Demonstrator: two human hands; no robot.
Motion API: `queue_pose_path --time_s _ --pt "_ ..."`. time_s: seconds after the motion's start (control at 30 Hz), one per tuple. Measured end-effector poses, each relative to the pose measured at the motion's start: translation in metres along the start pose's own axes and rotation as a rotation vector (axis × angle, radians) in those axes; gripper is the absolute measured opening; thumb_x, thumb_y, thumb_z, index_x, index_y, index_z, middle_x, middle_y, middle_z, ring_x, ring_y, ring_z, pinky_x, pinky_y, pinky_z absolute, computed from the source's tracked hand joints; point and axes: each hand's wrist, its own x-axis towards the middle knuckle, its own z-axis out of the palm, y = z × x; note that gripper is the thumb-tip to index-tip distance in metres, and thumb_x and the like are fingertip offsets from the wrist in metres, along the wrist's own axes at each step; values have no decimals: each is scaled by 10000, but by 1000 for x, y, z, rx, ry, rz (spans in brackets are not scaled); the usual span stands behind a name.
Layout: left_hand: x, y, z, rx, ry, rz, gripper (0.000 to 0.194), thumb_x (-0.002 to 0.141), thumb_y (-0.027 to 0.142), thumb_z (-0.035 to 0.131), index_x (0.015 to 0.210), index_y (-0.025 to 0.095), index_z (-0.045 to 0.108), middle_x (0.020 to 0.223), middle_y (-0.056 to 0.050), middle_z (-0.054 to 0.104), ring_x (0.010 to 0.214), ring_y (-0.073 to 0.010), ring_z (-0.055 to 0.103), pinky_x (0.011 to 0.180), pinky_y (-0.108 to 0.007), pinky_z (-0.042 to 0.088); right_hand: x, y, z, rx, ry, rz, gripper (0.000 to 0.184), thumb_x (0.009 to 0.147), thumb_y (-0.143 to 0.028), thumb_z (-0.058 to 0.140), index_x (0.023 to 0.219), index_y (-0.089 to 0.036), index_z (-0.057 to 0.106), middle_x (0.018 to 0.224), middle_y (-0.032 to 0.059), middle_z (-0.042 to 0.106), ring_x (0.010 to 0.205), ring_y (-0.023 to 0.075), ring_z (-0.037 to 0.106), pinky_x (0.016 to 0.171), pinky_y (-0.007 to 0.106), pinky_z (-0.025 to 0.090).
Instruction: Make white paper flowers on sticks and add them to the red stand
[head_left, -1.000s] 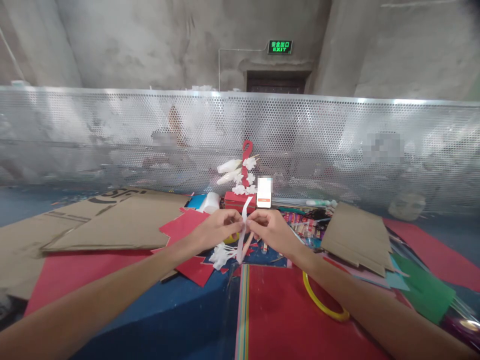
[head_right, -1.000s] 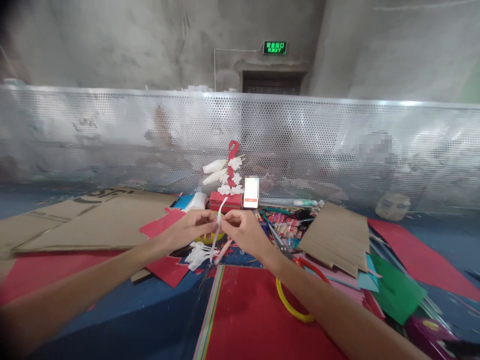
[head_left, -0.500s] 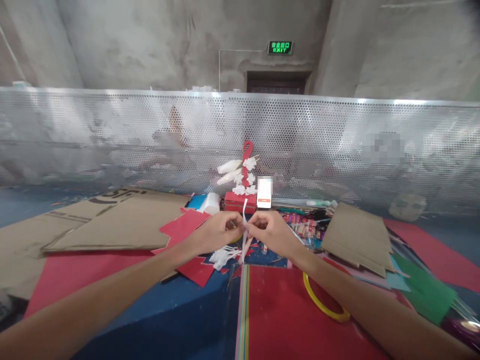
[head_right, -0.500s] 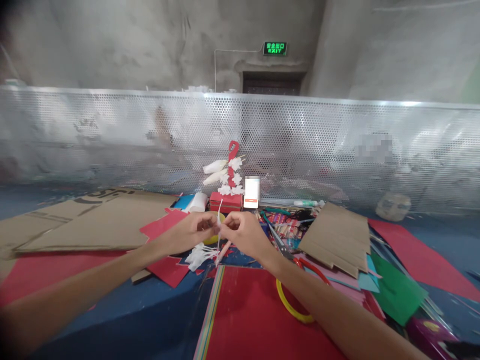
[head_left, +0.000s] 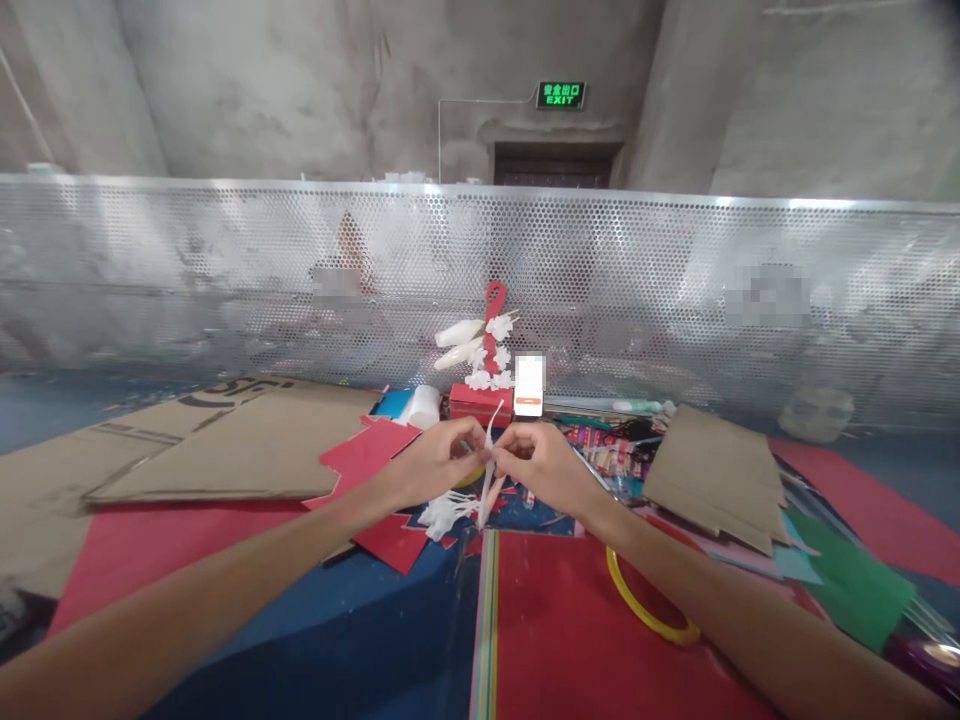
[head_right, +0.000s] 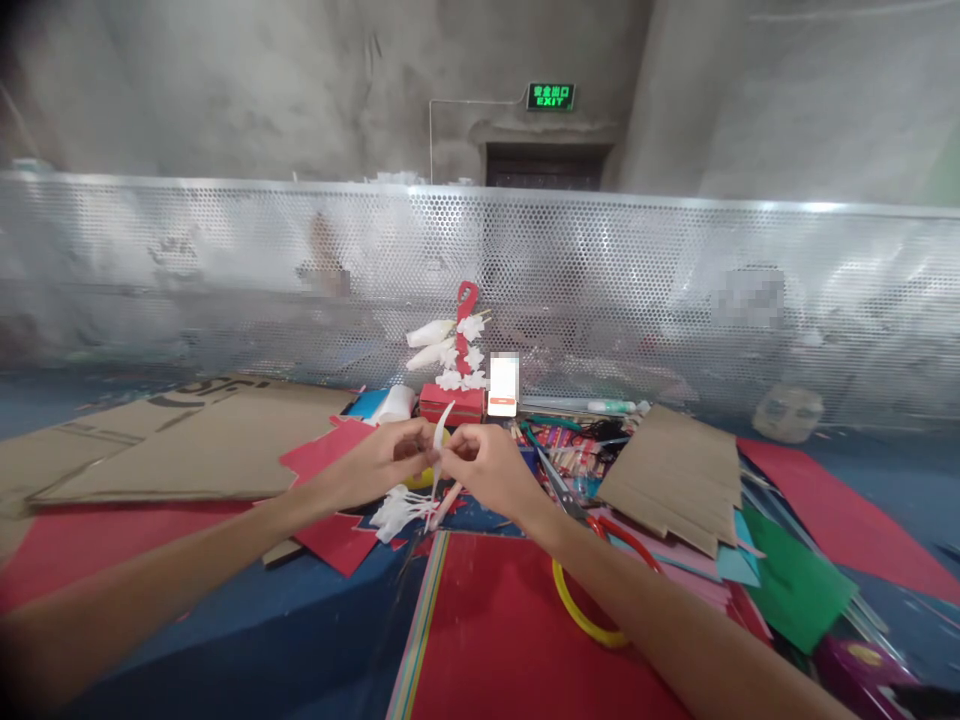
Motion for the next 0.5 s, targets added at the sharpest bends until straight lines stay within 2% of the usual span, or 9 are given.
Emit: queue_pose_path --time_s 0.5 --pt "5 -8 0 -87 26 -95 120 817 280 541 776 166 538 692 13 548 612 -108 526 591 -236 415 2 6 -2 -16 3 0 132 809 -232 554 737 -156 634 688 34 687 595 122 602 557 214 446"
